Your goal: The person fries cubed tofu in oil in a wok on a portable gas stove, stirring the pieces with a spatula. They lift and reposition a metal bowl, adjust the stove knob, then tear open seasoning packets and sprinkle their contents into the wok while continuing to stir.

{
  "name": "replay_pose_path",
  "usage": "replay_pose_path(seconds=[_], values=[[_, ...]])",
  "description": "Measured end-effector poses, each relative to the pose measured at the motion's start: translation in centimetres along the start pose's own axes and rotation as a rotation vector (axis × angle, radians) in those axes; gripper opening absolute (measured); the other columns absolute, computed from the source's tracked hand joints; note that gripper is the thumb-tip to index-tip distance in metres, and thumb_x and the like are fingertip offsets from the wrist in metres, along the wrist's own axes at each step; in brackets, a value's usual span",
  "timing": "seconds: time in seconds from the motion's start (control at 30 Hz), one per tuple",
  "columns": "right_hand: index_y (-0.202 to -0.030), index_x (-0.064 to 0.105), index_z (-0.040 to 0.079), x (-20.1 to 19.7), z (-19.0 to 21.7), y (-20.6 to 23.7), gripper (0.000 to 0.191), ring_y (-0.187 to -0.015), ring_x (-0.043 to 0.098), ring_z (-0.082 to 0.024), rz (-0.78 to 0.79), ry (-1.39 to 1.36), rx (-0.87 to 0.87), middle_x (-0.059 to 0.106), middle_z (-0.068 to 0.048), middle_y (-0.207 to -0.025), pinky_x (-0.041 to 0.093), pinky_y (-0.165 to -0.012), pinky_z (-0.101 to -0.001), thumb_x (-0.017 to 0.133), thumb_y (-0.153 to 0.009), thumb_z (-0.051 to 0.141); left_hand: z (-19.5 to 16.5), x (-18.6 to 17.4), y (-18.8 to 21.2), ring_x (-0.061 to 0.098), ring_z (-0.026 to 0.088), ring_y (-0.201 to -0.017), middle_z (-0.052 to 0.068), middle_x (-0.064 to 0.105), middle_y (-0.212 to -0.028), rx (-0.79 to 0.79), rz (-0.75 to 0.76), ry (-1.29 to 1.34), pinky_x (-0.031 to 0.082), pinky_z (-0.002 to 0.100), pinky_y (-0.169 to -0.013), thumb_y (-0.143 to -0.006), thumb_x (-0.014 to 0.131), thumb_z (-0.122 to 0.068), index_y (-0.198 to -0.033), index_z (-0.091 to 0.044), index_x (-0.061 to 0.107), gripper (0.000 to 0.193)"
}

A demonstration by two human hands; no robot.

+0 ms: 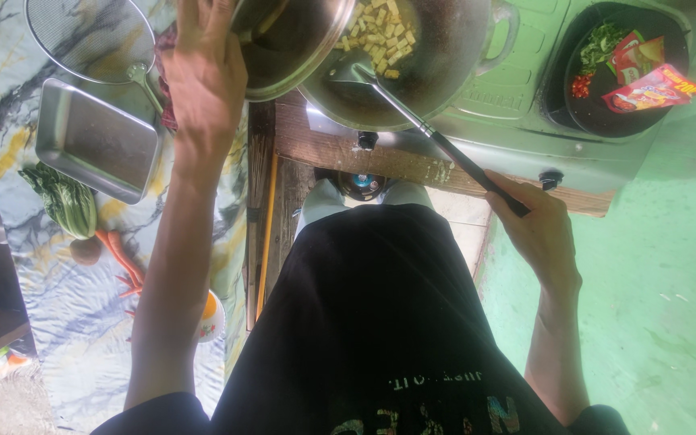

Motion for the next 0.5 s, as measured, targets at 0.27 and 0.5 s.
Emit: replay_pose_path(seconds=[0.27, 0.5], values=[[-0.131, 0.074, 0.018, 0.1, 1.1, -0.1, 0.037, -0.068, 0.054, -0.013, -0.027, 0.021, -0.034, 0.068, -0.004, -0.080, 0.042, -0.064, -0.0306, 0.073, -0.094, 0.020, -1.7, 1.0, -2.2, 0.076, 0.027, -0.073, 0.022, 0.062, -0.135, 0.111, 0.028, -0.011, 0.063, 0.027, -0.056, -0.111, 0.059, 0.000, -0.150, -0.019, 0.060, 0.043], [-0.132, 0.074, 0.020, 0.4, 1.6, 0.3, 0.037, -0.066, 0.053, -0.015, -0.057, 0.053, -0.015, 0.066, -0.007, -0.078, 0.042, -0.064, -0.0319, 0.073, -0.095, 0.021, -2.6, 1.6, -2.7, 0.071, 0.032, -0.065, 0.021, 0.059, -0.139, 0.163, 0.078, -0.047, 0.063, 0.036, -0.058, -0.102, 0.063, 0.003, -0.154, -0.023, 0.056, 0.058]])
Point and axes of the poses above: each hand's wrist, its own y-axis away from the middle knuckle, its own x-axis out of the palm, z = x × y, the point moved 3 cm from there along -y, towards the middle knuckle
